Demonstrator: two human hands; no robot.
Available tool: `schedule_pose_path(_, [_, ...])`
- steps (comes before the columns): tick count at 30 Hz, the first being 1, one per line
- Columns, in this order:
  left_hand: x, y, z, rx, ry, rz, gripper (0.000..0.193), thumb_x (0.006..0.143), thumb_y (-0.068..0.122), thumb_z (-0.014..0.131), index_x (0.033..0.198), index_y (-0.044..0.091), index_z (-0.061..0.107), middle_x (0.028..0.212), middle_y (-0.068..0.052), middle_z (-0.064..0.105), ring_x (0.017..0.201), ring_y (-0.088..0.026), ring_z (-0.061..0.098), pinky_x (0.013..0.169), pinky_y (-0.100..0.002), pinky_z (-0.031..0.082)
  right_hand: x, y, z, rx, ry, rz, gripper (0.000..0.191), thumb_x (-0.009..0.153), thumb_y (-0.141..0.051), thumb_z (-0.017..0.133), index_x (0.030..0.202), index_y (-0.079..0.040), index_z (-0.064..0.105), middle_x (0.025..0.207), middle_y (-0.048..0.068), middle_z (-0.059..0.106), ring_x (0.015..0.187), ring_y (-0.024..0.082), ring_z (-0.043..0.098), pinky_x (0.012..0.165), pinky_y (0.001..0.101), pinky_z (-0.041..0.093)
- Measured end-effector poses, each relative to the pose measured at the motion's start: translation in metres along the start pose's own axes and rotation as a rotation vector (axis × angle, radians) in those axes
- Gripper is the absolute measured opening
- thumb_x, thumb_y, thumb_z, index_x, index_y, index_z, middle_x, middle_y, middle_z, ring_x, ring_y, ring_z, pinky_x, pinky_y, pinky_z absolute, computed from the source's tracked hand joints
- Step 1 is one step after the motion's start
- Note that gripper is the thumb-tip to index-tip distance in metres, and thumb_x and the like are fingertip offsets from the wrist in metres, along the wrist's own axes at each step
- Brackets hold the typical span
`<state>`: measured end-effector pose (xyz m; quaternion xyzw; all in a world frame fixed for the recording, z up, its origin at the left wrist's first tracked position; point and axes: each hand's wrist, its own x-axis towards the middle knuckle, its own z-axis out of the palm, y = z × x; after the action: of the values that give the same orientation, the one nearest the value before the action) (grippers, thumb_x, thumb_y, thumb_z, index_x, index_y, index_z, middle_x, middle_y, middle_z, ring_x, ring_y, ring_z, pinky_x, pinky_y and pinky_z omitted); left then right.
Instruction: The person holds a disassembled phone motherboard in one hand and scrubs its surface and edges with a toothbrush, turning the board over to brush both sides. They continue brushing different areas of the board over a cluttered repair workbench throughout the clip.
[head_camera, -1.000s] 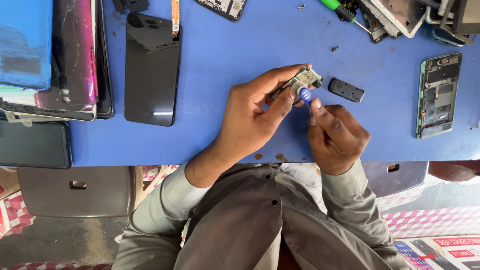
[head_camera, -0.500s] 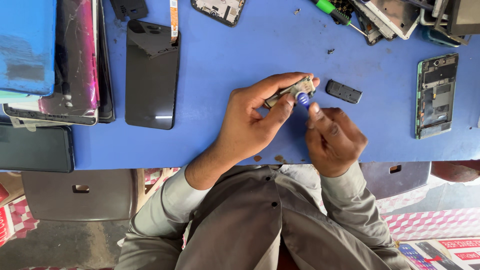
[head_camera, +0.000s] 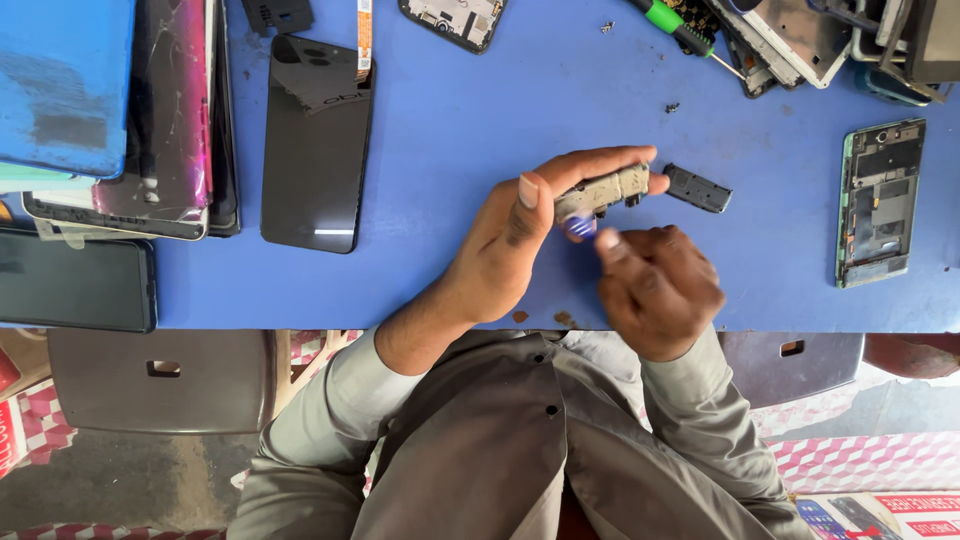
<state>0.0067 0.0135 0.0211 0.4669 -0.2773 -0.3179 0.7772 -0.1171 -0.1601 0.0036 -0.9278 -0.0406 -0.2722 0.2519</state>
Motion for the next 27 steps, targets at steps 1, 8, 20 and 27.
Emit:
schedule_pose_path(1, [0.001,0.000,0.000,0.000,-0.013,0.011,0.094,0.106,0.079,0.021,0.151,0.001,0.048,0.140,-0.014,0.067,0.128,-0.018,0.064,0.111,-0.028,0.048,0.000,0.000,0.000,0.007,-0.006,-0.014,0.036,0.092,0.009,0.068,0.124,-0.005,0.071,0.094,0.017,0.068,0.076,0.027,0.068,0.063,0.0341,0.054])
schedule_pose_path(8, [-0.002,-0.005,0.003,-0.016,-0.044,0.030,0.099,0.105,0.082,0.021,0.154,-0.002,0.043,0.146,-0.017,0.061,0.137,-0.022,0.055,0.122,-0.035,0.041,0.003,-0.001,0.003,-0.059,0.061,0.012,0.024,0.098,0.007,0.076,0.117,-0.005,0.071,0.091,0.018,0.068,0.072,0.026,0.067,0.064,0.0354,0.051])
schedule_pose_path(20, [-0.002,-0.011,0.002,-0.216,-0.094,-0.023,0.100,0.105,0.081,0.022,0.154,-0.004,0.043,0.151,-0.018,0.056,0.141,-0.024,0.050,0.121,-0.037,0.041,0.002,0.001,0.001,0.083,-0.041,-0.062,0.039,0.090,0.006,0.065,0.127,-0.006,0.069,0.096,0.016,0.067,0.080,0.027,0.069,0.067,0.0341,0.056])
schedule_pose_path(27, [-0.001,-0.022,0.003,-0.392,-0.095,-0.029,0.099,0.105,0.081,0.025,0.157,-0.002,0.039,0.148,-0.017,0.051,0.141,-0.025,0.048,0.122,-0.039,0.038,-0.006,-0.001,0.002,0.009,0.033,0.111,0.038,0.100,0.012,0.067,0.132,-0.007,0.068,0.098,0.015,0.069,0.074,0.018,0.068,0.063,0.0291,0.053])
